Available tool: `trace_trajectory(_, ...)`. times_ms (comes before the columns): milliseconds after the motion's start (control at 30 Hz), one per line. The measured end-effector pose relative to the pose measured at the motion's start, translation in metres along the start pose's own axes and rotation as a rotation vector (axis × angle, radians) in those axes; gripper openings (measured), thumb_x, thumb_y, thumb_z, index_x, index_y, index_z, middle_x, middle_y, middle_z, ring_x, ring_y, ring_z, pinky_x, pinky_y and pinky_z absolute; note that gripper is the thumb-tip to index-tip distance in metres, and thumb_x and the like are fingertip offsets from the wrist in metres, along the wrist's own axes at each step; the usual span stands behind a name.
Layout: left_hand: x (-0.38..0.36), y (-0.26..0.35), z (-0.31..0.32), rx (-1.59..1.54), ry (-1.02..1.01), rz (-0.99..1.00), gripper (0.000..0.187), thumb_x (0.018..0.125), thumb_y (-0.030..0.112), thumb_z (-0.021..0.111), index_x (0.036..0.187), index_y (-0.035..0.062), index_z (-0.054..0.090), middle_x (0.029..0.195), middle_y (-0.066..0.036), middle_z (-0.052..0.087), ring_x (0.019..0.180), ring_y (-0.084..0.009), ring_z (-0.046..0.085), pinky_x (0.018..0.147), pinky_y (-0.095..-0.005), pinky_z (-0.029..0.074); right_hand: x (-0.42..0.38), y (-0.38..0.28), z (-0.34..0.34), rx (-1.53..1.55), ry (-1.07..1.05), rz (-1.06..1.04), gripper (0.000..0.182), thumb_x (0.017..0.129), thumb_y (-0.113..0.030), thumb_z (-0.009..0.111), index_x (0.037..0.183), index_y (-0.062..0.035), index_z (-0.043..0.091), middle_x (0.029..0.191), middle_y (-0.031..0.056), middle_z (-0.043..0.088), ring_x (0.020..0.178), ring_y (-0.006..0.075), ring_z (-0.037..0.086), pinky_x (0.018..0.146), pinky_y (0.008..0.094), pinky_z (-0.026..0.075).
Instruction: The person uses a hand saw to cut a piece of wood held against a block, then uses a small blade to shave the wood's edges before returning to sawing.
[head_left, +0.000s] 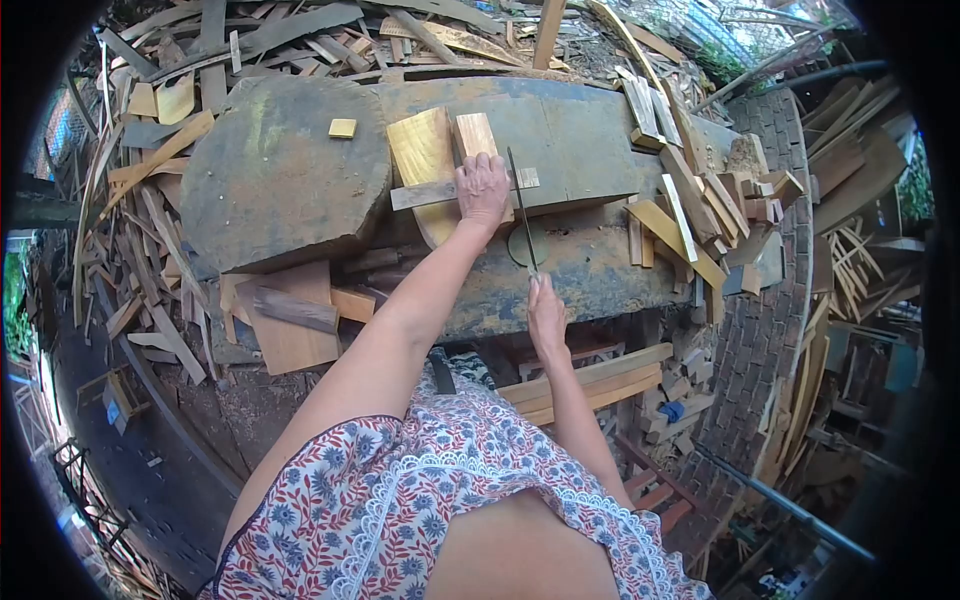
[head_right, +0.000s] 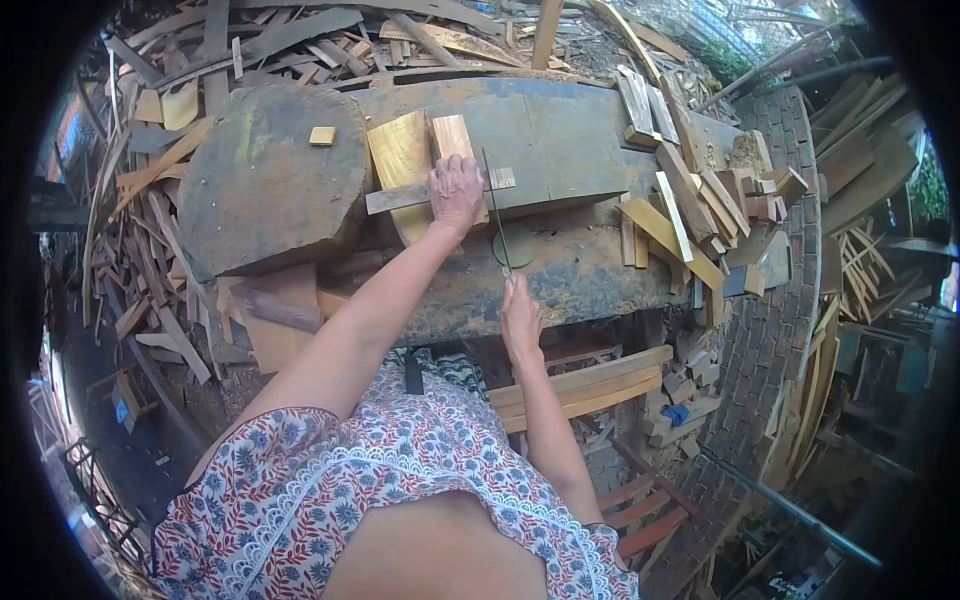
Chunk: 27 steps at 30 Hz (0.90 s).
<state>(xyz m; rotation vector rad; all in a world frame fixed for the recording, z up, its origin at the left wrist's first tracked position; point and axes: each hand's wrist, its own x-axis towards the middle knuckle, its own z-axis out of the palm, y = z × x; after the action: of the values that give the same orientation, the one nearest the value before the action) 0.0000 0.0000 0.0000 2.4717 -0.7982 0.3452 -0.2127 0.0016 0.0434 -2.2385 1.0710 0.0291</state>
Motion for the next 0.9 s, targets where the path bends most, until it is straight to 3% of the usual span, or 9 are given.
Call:
trace_trajectory(67, 0.0, 0.012, 0.0, -0.023, 0.006, 0.007, 0.011, 0.079, 0.02, 0.058, 0.084, 0.0106, 0.054, 0.086, -0.008, 0.052, 0.087, -0.0254, 0.051, 0.074, -0.0401, 0.04, 0.028, -0.023, -0.018, -0.157, 0.044, 0.035, 0.027, 0.098, -0.03, 0.039, 0.11, -0.0075, 0.048, 0.087, 0.0298, 0.061, 0.083, 0.0485, 0.059, 0.069, 0.0552, 0.044)
trace_trajectory(100, 0.004, -0.023, -0.007, 0.047, 0.01, 0.041, 0.011, 0.079, 0.02, 0.058, 0.084, 0.0106, 0.054, 0.086, -0.008, 0.052, 0.087, -0.0254, 0.051, 0.074, -0.0401, 0.04, 0.048, -0.05, 0.011, -0.081, 0.03, 0.018, 0.027, 0.098, -0.03, 0.039, 0.11, -0.0075, 0.048, 0.087, 0.0298, 0.061, 0.083, 0.0485, 0.059, 0.069, 0.0552, 0.044)
trace_trajectory(233, 0.004, -0.007, -0.002, 0.027, 0.042, 0.022, 0.011, 0.079, 0.021, 0.058, 0.082, 0.0109, 0.054, 0.085, -0.008, 0.052, 0.086, -0.0253, 0.05, 0.073, -0.0394, 0.04, 0.074, -0.056, 0.004, -0.056, 0.073, -0.043, 0.026, 0.098, -0.029, 0.038, 0.107, -0.0071, 0.048, 0.085, 0.0297, 0.061, 0.084, 0.0501, 0.057, 0.069, 0.0568, 0.042)
trace_trajectory(500, 0.001, -0.009, 0.0, -0.007, 0.022, 0.008, 0.012, 0.076, 0.02, 0.058, 0.083, 0.0107, 0.055, 0.086, -0.008, 0.052, 0.087, -0.0255, 0.05, 0.074, -0.0383, 0.04, -0.024, -0.005, 0.014, -0.068, 0.047, 0.044, 0.024, 0.098, -0.027, 0.039, 0.111, -0.0083, 0.047, 0.084, 0.0305, 0.06, 0.083, 0.0506, 0.056, 0.068, 0.058, 0.041)
trace_trajectory(767, 0.001, -0.008, 0.0, -0.002, 0.042, 0.017, 0.011, 0.076, 0.019, 0.057, 0.083, 0.0105, 0.055, 0.085, -0.008, 0.051, 0.087, -0.0253, 0.05, 0.073, -0.0384, 0.039, 0.078, -0.054, 0.011, -0.07, 0.085, -0.037, 0.027, 0.098, -0.029, 0.039, 0.107, -0.0056, 0.048, 0.089, 0.0295, 0.06, 0.087, 0.0504, 0.055, 0.069, 0.0566, 0.042)
trace_trajectory(900, 0.003, -0.006, -0.004, -0.029, 0.013, 0.007, 0.011, 0.076, 0.019, 0.057, 0.083, 0.0107, 0.055, 0.085, -0.008, 0.051, 0.087, -0.0249, 0.05, 0.073, -0.0381, 0.039, 0.019, -0.03, 0.009, -0.059, 0.055, 0.033, 0.024, 0.098, -0.028, 0.04, 0.107, -0.0069, 0.047, 0.084, 0.0304, 0.06, 0.083, 0.0496, 0.057, 0.068, 0.0575, 0.042)
